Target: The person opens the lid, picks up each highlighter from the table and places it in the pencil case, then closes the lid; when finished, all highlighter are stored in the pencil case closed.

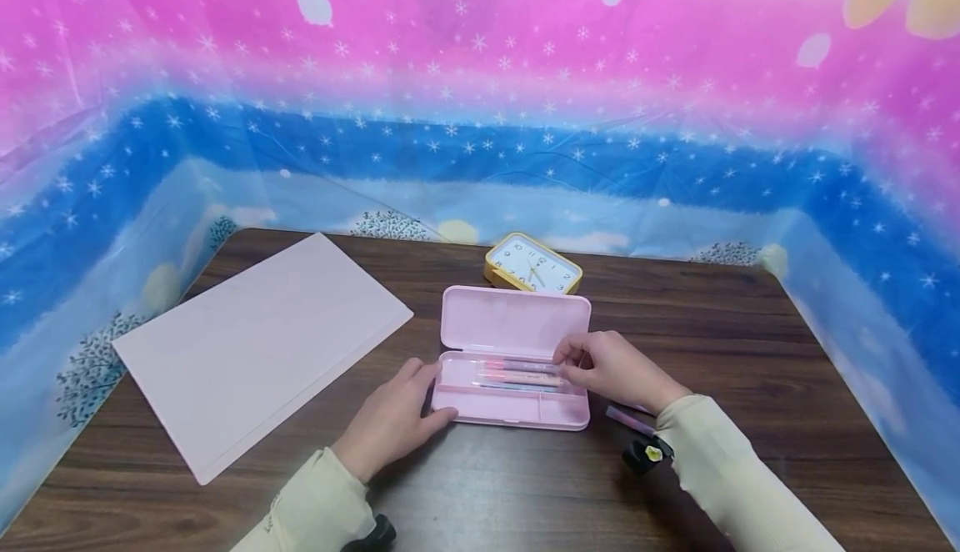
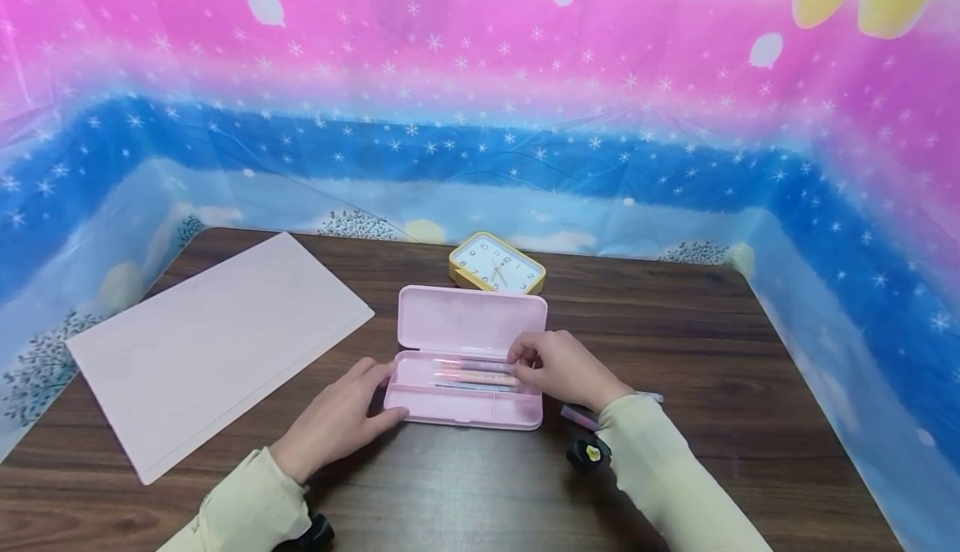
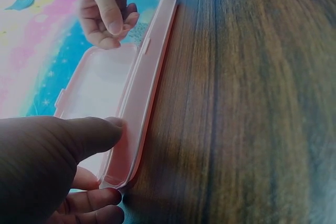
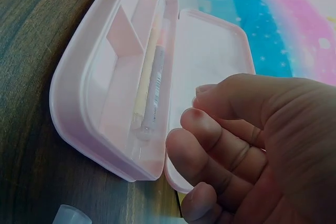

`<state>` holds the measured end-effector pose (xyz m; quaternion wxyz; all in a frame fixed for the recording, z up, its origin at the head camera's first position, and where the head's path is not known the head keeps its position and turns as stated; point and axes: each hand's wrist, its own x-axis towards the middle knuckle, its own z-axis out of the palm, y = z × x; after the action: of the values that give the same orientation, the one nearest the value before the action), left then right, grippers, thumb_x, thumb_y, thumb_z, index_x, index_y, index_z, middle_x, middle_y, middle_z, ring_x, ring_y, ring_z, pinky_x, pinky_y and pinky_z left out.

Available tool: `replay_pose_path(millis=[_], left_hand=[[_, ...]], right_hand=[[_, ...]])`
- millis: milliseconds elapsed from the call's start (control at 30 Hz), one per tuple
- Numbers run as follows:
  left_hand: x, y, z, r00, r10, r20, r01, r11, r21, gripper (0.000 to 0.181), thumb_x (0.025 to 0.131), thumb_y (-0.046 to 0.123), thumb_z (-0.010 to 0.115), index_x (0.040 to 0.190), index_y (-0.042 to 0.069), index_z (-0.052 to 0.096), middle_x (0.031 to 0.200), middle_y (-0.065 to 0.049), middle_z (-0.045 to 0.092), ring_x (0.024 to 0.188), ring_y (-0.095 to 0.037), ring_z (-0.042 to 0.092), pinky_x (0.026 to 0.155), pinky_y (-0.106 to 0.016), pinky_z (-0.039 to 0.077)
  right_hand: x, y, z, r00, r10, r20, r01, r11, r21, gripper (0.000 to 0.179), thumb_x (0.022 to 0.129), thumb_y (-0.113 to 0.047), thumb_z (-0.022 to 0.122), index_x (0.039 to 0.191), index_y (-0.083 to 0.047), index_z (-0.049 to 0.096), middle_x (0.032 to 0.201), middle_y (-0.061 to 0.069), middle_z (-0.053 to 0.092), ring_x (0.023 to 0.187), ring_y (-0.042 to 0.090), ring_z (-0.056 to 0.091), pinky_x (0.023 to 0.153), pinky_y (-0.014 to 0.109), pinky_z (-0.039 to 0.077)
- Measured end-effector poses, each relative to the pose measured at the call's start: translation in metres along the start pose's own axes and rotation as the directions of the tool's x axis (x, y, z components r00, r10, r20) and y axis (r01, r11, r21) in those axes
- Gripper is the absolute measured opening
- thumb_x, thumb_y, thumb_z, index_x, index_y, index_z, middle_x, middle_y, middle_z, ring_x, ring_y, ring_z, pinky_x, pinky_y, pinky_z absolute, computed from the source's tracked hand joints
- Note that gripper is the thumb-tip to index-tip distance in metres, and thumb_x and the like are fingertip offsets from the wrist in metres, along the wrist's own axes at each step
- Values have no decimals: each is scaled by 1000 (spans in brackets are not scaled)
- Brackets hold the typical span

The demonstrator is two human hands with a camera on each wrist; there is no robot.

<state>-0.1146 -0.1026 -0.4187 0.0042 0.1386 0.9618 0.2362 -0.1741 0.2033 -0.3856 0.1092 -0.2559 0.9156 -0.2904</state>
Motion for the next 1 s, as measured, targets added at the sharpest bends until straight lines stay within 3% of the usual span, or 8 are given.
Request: replay_pose_path(millis=[567,767,1000], left_hand=[[0,1,0,1000,14,-7,-14,1000,0,61,83,34,78,134,7,57,99,-5,57,75,-17,52,74,-38,51],[1,2,0,1000,9,4,-9,1000,4,61,83,34,77,134,7,57,99,-5,57,75,-17,52,73,-38,50],[1,1,0,1000,9,8,-10,1000,9,61,84,35,77,134,6,57,100,-6,57,76,-17,53,75,-39,51]], right_hand=[[-12,4,-11,998,32,-51,-31,999,23,10,92,-17,68,102,-17,69,84,-8,64,74,11,58,67,25,49],[-28,15,-26,994,61,-96,-55,997,60,11,93,-19,67,104,-19,69,85,-6,65,76,14,60,65,26,50],[-56,32,-45,986,86,-145,-83,996,29,11,94,-22,67,105,-24,67,86,-3,66,75,10,58,66,25,49]])
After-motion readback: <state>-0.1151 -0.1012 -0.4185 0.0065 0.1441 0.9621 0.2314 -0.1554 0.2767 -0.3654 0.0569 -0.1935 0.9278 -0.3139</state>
